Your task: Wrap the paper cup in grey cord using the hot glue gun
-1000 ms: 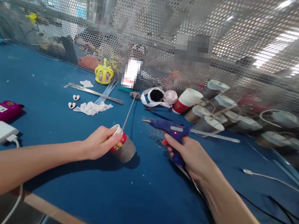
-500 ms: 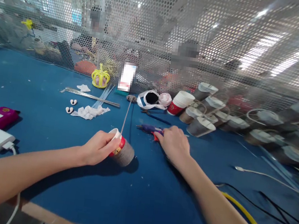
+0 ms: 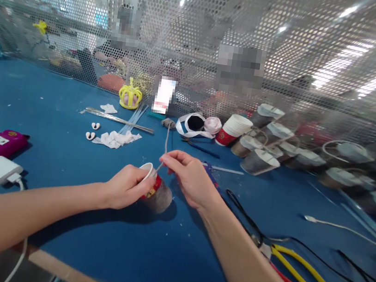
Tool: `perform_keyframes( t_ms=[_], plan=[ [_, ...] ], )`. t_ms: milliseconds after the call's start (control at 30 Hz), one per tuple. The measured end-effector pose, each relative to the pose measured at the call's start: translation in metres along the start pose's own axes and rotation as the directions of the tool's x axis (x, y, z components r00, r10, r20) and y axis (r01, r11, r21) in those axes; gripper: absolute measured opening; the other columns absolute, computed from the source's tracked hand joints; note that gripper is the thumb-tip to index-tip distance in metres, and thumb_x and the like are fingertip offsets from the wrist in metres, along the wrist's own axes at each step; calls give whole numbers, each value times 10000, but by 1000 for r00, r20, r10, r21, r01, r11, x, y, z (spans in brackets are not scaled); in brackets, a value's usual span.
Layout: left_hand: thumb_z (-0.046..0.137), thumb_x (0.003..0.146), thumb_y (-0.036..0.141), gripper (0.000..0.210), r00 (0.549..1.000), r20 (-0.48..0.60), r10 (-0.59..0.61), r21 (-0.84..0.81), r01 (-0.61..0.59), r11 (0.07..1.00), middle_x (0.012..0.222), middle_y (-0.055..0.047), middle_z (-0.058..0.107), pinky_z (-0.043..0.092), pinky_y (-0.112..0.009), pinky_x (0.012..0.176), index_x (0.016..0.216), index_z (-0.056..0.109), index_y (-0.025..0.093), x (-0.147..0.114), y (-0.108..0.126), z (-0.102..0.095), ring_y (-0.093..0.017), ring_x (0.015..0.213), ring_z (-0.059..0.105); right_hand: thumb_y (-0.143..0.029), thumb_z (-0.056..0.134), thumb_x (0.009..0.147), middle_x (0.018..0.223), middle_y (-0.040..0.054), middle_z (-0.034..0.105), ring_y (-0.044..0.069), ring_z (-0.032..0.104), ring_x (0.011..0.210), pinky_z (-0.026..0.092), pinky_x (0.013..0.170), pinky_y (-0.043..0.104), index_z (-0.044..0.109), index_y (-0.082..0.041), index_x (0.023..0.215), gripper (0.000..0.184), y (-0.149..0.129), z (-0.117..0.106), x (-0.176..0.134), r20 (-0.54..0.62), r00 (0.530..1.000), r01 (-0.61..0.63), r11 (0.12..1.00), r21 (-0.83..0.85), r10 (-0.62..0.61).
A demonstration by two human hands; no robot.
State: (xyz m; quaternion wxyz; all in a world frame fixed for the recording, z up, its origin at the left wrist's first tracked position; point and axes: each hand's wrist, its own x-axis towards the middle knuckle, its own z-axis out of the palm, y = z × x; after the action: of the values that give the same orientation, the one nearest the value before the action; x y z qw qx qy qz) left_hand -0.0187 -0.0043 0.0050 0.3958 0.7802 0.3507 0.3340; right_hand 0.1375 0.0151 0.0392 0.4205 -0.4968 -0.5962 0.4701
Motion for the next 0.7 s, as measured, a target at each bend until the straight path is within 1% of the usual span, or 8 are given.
perform_keyframes(
  t_ms=[100,167,233,300,400,467,700],
  plan=[
    [306,837,374,365,992,-22,-125,-124,121,985,536,42,325,255,-191,469,592,419,129,3,-1,1,-68,505,286,-331,575,702,680,-5,557,90,455,608,357,570,228,555,-158,682,176,-2,-5,-5,-53,998,33,997,67,-30],
    [327,819,384,348,975,-26,-220,-230,208,951,545,39,348,268,-190,475,628,452,121,5,-1,1,-72,516,305,-327,569,712,684,0,560,88,451,599,353,567,230,547,-156,678,176,-4,-9,-7,-91,994,68,993,100,-59],
    [365,791,372,308,956,-11,-292,-314,274,909,548,39,376,278,-189,480,654,472,117,8,-1,1,-73,513,325,-334,570,717,674,-5,552,85,442,582,348,556,231,537,-160,680,181,-6,-12,-8,-130,988,100,991,94,-88],
    [395,767,354,273,943,5,-334,-361,313,878,548,40,404,288,-189,487,670,487,116,10,-1,0,-75,509,345,-348,567,722,651,-13,538,87,435,567,341,540,232,525,-166,688,190,-8,-14,-8,-162,980,127,990,52,-117],
    [405,762,340,260,940,14,-341,-386,320,865,559,33,438,305,-190,499,697,509,111,10,-1,0,-79,517,373,-360,555,731,602,-27,508,88,418,542,331,526,235,509,-172,682,199,-9,-14,-7,-193,966,166,985,-55,-173],
    [403,768,342,268,945,20,-326,-389,308,868,568,29,449,313,-192,505,709,518,108,8,1,0,-80,523,382,-364,546,734,579,-33,491,86,404,525,323,516,237,501,-172,670,207,-8,-14,-7,-205,961,168,979,-114,-188],
    [405,779,371,299,972,25,-233,-430,221,875,612,12,463,332,-194,535,709,520,104,1,6,0,-83,562,391,-361,528,738,564,-40,473,81,386,500,309,490,233,494,-170,678,203,0,-15,-4,-196,971,105,979,-172,-139]
  ],
)
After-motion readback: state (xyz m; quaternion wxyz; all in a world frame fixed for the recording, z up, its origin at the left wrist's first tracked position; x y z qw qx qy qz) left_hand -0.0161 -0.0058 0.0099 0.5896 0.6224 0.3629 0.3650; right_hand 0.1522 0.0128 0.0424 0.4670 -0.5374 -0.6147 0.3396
